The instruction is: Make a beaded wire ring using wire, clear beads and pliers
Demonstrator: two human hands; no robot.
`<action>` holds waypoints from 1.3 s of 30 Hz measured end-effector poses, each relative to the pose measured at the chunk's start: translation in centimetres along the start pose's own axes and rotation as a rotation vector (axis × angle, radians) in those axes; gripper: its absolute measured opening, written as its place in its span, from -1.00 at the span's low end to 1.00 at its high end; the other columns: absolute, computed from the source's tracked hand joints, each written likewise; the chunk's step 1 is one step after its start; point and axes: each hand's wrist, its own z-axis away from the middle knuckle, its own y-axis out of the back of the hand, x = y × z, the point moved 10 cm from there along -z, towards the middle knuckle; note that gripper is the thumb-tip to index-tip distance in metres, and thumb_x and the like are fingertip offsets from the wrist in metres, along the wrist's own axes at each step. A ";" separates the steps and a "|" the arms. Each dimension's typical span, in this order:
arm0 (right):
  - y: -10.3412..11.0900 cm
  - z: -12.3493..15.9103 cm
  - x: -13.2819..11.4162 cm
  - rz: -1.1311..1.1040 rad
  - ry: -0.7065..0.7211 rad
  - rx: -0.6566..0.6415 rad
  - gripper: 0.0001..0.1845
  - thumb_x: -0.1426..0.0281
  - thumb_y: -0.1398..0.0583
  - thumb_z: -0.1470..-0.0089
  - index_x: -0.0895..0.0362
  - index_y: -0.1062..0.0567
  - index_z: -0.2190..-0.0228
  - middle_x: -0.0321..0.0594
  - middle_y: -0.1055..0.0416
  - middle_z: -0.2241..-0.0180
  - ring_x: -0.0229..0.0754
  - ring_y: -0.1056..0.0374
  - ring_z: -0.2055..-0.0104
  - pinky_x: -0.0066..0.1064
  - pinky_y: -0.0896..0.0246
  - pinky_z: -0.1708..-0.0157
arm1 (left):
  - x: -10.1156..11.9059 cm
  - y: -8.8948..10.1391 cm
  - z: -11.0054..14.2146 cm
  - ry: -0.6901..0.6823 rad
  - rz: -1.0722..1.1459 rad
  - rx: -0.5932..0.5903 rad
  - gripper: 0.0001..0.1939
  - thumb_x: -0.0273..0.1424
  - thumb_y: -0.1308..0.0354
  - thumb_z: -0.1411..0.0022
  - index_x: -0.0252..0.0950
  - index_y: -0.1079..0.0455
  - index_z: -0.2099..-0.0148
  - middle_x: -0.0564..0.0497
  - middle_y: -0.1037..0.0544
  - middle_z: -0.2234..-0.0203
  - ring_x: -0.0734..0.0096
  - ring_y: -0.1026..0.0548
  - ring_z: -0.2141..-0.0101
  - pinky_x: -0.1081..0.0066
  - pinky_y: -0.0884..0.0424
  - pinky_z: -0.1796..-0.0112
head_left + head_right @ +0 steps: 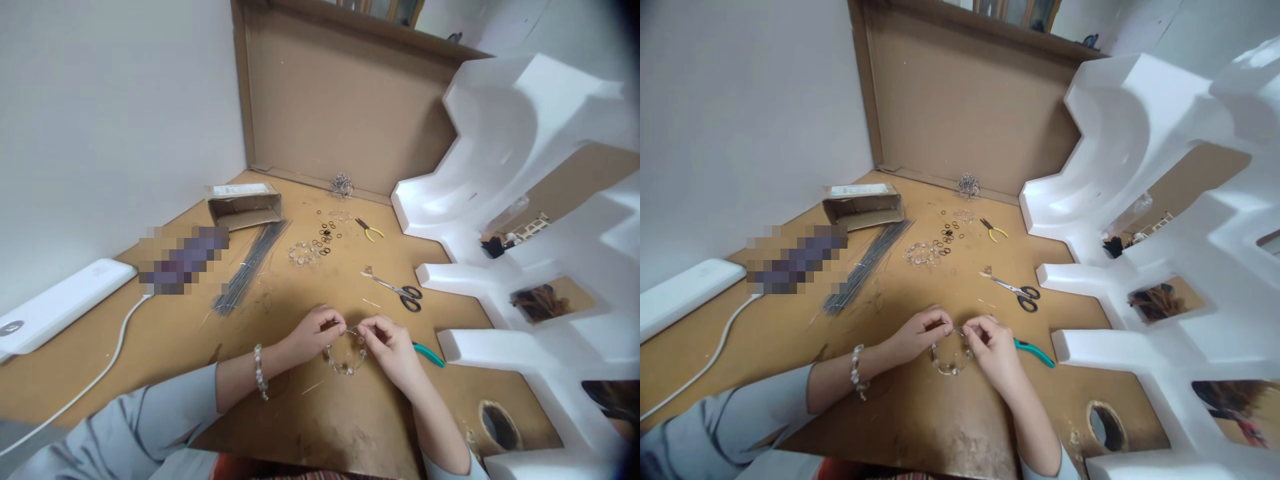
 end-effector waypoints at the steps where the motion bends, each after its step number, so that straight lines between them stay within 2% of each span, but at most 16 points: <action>1: 0.0 0.1 -0.4 0.017 0.025 0.007 -0.79 0.29 -0.13 -0.10 0.13 -0.47 0.45 -0.29 -0.33 0.54 -0.28 -0.25 0.49 -0.47 -0.17 0.45 | 0.1 0.0 0.0 -0.012 0.006 -0.006 -0.79 -0.34 -0.02 -0.20 -0.33 -0.35 0.42 0.03 -0.40 0.49 0.42 -0.34 0.37 0.44 -0.27 0.31; 6: -0.3 0.5 -3.0 0.089 0.169 0.018 -0.83 0.34 -0.13 -0.11 0.12 -0.50 0.41 -0.26 -0.35 0.49 -0.29 -0.28 0.47 -0.47 -0.19 0.43 | 0.5 -0.2 0.1 -0.064 0.013 -0.028 -0.78 -0.34 0.03 -0.23 -0.32 -0.32 0.41 0.05 -0.39 0.48 0.43 -0.33 0.36 0.43 -0.25 0.28; 9: 0.4 0.9 -3.4 0.120 0.177 0.040 -0.82 0.31 -0.13 -0.12 0.11 -0.50 0.35 -0.24 -0.39 0.44 -0.27 -0.31 0.43 -0.46 -0.23 0.41 | 0.9 0.0 0.3 -0.077 -0.026 -0.023 -0.77 -0.34 0.05 -0.24 -0.32 -0.30 0.42 0.06 -0.38 0.49 0.42 -0.32 0.36 0.42 -0.23 0.27; 12: 2.3 1.9 -2.0 0.228 0.095 0.066 -0.73 0.24 -0.09 -0.14 0.10 -0.47 0.21 -0.19 -0.45 0.33 -0.22 -0.36 0.34 -0.39 -0.29 0.32 | 1.1 0.1 0.3 -0.066 -0.040 -0.018 -0.76 -0.34 0.06 -0.24 -0.31 -0.29 0.44 0.06 -0.38 0.50 0.42 -0.32 0.36 0.43 -0.23 0.28; 14: 3.3 3.1 -0.5 0.395 0.055 0.037 -0.66 0.21 -0.10 -0.12 0.12 -0.43 0.12 -0.11 -0.44 0.19 -0.14 -0.37 0.18 -0.28 -0.28 0.15 | 1.1 0.2 0.4 -0.052 -0.029 -0.015 -0.76 -0.34 0.05 -0.24 -0.31 -0.27 0.45 0.06 -0.38 0.50 0.42 -0.32 0.36 0.44 -0.23 0.28; 16: 3.7 4.7 1.2 0.605 0.041 -0.020 -0.47 0.18 -0.18 0.00 0.16 -0.36 0.00 -0.02 -0.36 0.01 0.01 -0.26 -0.03 -0.13 -0.17 -0.02 | 0.8 0.1 0.4 -0.034 0.000 -0.018 -0.75 -0.34 0.05 -0.23 -0.31 -0.27 0.46 0.06 -0.38 0.50 0.43 -0.32 0.36 0.45 -0.24 0.28; 18: 4.0 6.2 3.0 0.774 -0.001 -0.061 -0.26 0.20 -0.23 0.12 0.20 -0.26 -0.09 0.03 -0.25 -0.10 0.11 -0.13 -0.14 -0.05 -0.10 -0.07 | 0.3 -0.1 0.4 0.013 0.067 -0.040 -0.75 -0.31 0.05 -0.23 -0.31 -0.26 0.45 0.07 -0.37 0.51 0.44 -0.32 0.40 0.46 -0.25 0.31; 21: 4.2 7.5 4.3 0.937 -0.029 -0.076 -0.20 0.26 -0.20 0.17 0.24 -0.21 -0.13 0.07 -0.15 -0.17 0.19 -0.04 -0.18 0.00 -0.05 -0.08 | -0.9 -0.9 0.5 0.132 0.220 -0.108 -0.73 -0.24 0.04 -0.22 -0.32 -0.25 0.43 0.09 -0.34 0.54 0.51 -0.28 0.49 0.50 -0.25 0.43; 23: 3.9 7.3 4.4 0.986 -0.030 -0.098 -0.22 0.32 -0.16 0.17 0.26 -0.21 -0.13 0.10 -0.20 -0.13 0.18 -0.11 -0.13 -0.03 -0.09 -0.03 | -1.4 -1.3 0.6 0.191 0.290 -0.144 -0.71 -0.19 0.03 -0.21 -0.32 -0.25 0.41 0.11 -0.31 0.55 0.55 -0.23 0.54 0.53 -0.21 0.51; 26: 3.4 6.2 4.2 1.027 -0.060 -0.131 -0.27 0.41 -0.12 0.19 0.28 -0.23 -0.10 0.11 -0.31 0.00 0.13 -0.24 0.02 -0.14 -0.21 0.12 | -1.5 -1.3 0.7 0.215 0.312 -0.146 -0.68 -0.16 0.02 -0.20 -0.32 -0.25 0.43 0.13 -0.24 0.60 0.58 -0.17 0.58 0.56 -0.15 0.56; 31: 3.6 4.6 4.5 1.036 -0.126 -0.140 -0.48 0.43 -0.09 0.13 0.20 -0.36 0.05 0.03 -0.37 0.14 0.08 -0.32 0.14 -0.23 -0.21 0.27 | -1.2 -1.3 0.8 0.220 0.283 -0.150 -0.66 -0.15 0.01 -0.18 -0.33 -0.24 0.44 0.15 -0.21 0.62 0.60 -0.14 0.60 0.56 -0.11 0.57; 34: 5.1 4.5 4.4 0.891 -0.165 -0.138 -0.50 0.43 -0.08 0.13 0.19 -0.32 0.06 -0.04 -0.37 0.22 0.00 -0.34 0.20 -0.25 -0.21 0.26 | -1.1 -1.0 0.7 0.200 0.252 -0.117 -0.68 -0.16 0.00 -0.17 -0.33 -0.23 0.45 0.15 -0.21 0.62 0.59 -0.14 0.59 0.55 -0.12 0.56; 37: 6.9 5.0 2.1 0.680 -0.101 -0.083 -0.50 0.47 -0.04 0.10 0.14 -0.26 0.04 -0.10 -0.36 0.18 -0.08 -0.35 0.18 -0.27 -0.21 0.19 | -1.3 -0.3 0.3 0.163 0.236 -0.040 -0.73 -0.23 -0.01 -0.16 -0.32 -0.23 0.45 0.15 -0.23 0.61 0.57 -0.17 0.57 0.54 -0.14 0.53; 39: 6.6 5.8 0.5 0.570 -0.089 -0.136 -0.47 0.49 -0.02 0.09 0.09 -0.22 0.01 -0.17 -0.40 0.22 -0.12 -0.38 0.25 -0.31 -0.24 0.24 | -1.5 0.1 0.1 0.146 0.229 0.011 -0.75 -0.27 0.00 -0.17 -0.33 -0.23 0.46 0.14 -0.24 0.61 0.56 -0.18 0.55 0.53 -0.16 0.51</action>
